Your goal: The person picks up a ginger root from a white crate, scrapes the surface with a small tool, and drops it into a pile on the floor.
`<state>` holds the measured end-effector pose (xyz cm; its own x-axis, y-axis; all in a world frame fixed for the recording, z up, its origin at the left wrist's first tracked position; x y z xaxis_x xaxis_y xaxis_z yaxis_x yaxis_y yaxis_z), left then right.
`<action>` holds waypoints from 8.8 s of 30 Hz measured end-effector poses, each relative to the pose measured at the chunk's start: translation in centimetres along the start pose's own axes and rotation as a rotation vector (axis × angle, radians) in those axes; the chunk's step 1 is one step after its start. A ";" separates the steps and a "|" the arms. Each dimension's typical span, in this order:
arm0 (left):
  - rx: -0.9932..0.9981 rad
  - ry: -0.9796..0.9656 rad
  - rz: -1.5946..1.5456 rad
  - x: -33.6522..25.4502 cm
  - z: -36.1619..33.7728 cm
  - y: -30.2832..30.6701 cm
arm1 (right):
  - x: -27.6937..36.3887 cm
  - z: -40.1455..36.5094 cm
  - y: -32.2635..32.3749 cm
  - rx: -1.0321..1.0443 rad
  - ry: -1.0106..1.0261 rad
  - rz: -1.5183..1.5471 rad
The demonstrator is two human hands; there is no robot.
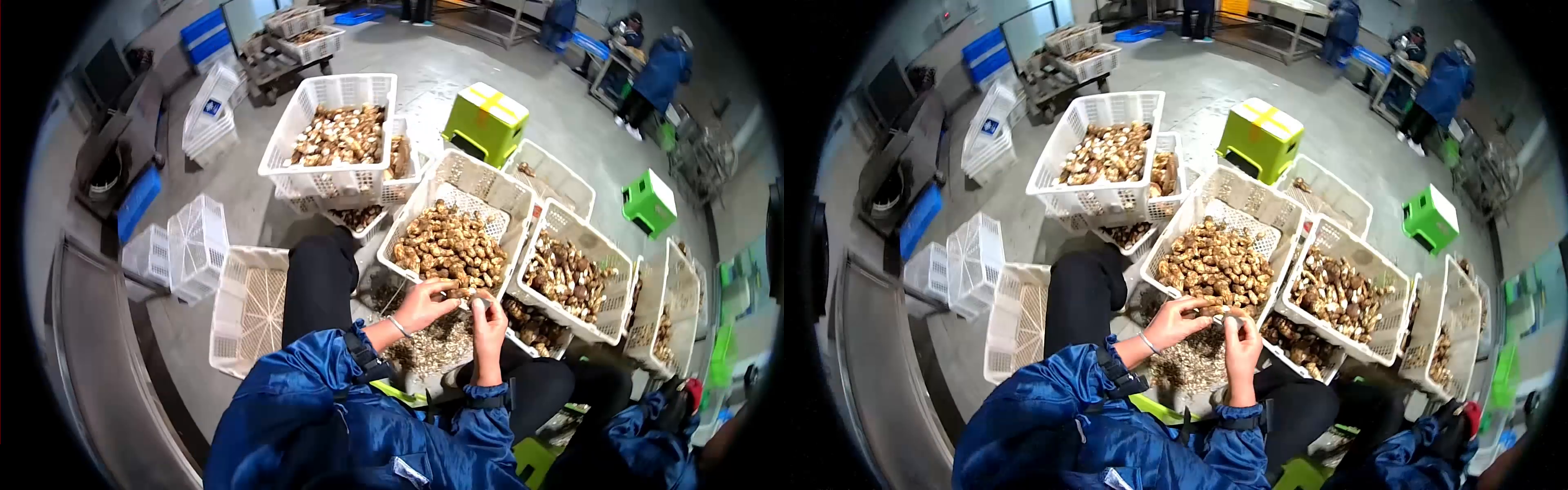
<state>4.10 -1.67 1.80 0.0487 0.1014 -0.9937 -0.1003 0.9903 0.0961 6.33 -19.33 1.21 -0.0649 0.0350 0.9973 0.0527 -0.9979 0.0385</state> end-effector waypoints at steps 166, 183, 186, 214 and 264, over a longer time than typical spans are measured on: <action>0.149 0.564 -0.515 6.0 2.1 1.3 | -2.4 0.3 0.1 0.066 -0.043 0.063; 0.245 0.215 -0.032 3.1 2.1 2.2 | -2.2 0.5 0.8 0.089 -0.098 0.037; 0.272 0.271 -0.092 3.6 2.2 2.0 | -1.6 0.4 0.0 0.078 -0.069 0.079; 0.232 0.330 -0.054 3.8 1.5 1.1 | -1.1 0.4 -0.1 0.022 0.016 -0.002; 0.210 0.294 -0.242 3.5 1.4 1.0 | -1.5 0.6 0.3 0.069 0.057 -0.204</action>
<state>5.56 -0.19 -1.47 -0.2425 -0.1373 -0.9604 0.0846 0.9832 -0.1619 7.06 -19.62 -0.27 -0.1370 0.2308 0.9633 0.1007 -0.9642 0.2453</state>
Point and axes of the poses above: each hand's wrist, its own z-axis towards the middle knuckle, its own y-axis out of the back of the hand, x = y × z, the point moved 6 cm from there along z, towards the middle knuckle, and after that the axes turned 5 degrees about -z, right-handed, at the moved point
